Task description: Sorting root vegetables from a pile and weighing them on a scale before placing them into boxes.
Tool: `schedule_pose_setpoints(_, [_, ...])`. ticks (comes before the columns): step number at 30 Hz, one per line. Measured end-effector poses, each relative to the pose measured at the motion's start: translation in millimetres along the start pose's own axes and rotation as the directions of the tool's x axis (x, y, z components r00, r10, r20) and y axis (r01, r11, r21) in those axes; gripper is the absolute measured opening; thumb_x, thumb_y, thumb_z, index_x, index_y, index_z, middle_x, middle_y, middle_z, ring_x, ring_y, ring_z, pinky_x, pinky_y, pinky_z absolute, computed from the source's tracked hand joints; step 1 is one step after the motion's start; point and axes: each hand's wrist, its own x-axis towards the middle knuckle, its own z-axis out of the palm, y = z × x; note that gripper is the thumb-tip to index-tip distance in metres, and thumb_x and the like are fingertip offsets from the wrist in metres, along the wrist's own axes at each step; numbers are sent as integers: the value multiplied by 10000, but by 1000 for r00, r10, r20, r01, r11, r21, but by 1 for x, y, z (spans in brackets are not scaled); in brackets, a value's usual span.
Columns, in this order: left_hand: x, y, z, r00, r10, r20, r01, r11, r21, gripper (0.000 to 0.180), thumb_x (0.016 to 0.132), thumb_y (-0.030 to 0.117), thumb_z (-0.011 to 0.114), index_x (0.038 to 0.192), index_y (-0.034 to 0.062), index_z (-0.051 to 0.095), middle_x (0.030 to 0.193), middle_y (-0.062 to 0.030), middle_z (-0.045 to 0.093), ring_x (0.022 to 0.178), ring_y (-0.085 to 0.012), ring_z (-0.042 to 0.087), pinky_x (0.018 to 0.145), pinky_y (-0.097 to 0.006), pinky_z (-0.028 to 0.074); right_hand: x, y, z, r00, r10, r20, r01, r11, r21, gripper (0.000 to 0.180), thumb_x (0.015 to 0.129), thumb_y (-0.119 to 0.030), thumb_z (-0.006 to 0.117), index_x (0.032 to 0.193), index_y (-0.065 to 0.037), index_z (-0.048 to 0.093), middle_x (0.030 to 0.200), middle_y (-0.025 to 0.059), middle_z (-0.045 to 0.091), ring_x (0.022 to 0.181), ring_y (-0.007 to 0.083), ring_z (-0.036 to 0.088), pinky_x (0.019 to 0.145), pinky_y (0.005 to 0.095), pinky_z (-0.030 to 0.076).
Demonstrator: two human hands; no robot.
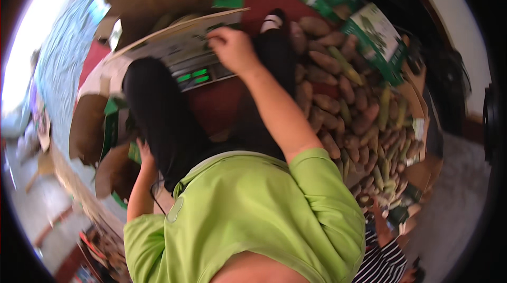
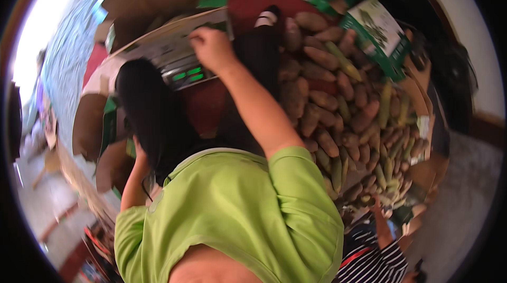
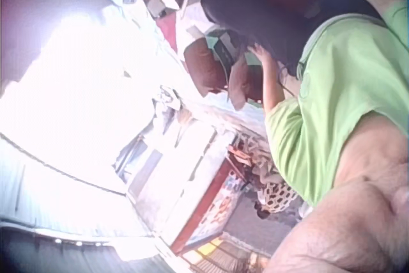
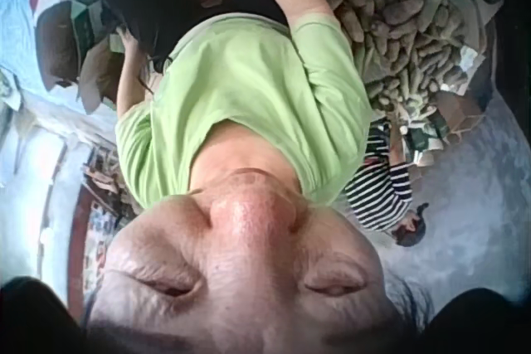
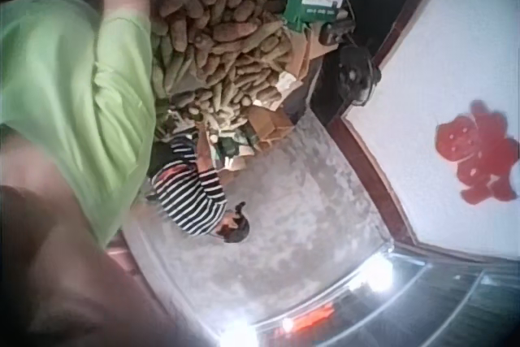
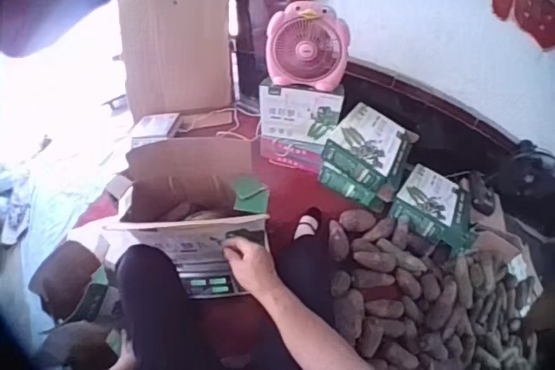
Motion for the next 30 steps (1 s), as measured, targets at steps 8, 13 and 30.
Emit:
schedule_pose_setpoints(8, [-14, 86, -22, 973, 172, -151, -158, 982, 104, 467, 820, 308, 519, 1236, 96, 528, 1199, -123, 569, 1164, -277, 499, 937, -530, 348, -6, 3, -5, 995, 91, -36, -90, 996, 30, 132, 765, -146, 596, 831, -59, 672, 817, 168, 649, 806, 334, 623, 725, 399, 493])
schedule_pose_setpoints(13, [-69, 119, -25, 995, 64, 80, -77, 983, 165, 438, 811, 280, 526, 1204, 87, 549, 1145, -123, 589, 1117, -277, 526, 901, -507, 377, 0, 0, 11, 999, -2, 43, 2, 1000, 10, 153, 789, -125, 584, 873, -29, 669, 831, 159, 657, 798, 307, 640, 724, 359, 491])
schedule_pose_setpoints(30, [-219, 166, -19, 581, -343, 738, 436, 897, 74, 344, 784, 187, 549, 1094, 57, 620, 960, -124, 657, 957, -276, 617, 780, -427, 475, -1, -6, 21, 955, 169, 243, -211, 964, 160, 212, 823, -107, 577, 996, 1, 635, 808, 98, 671, 733, 140, 635, 659, 262, 492])
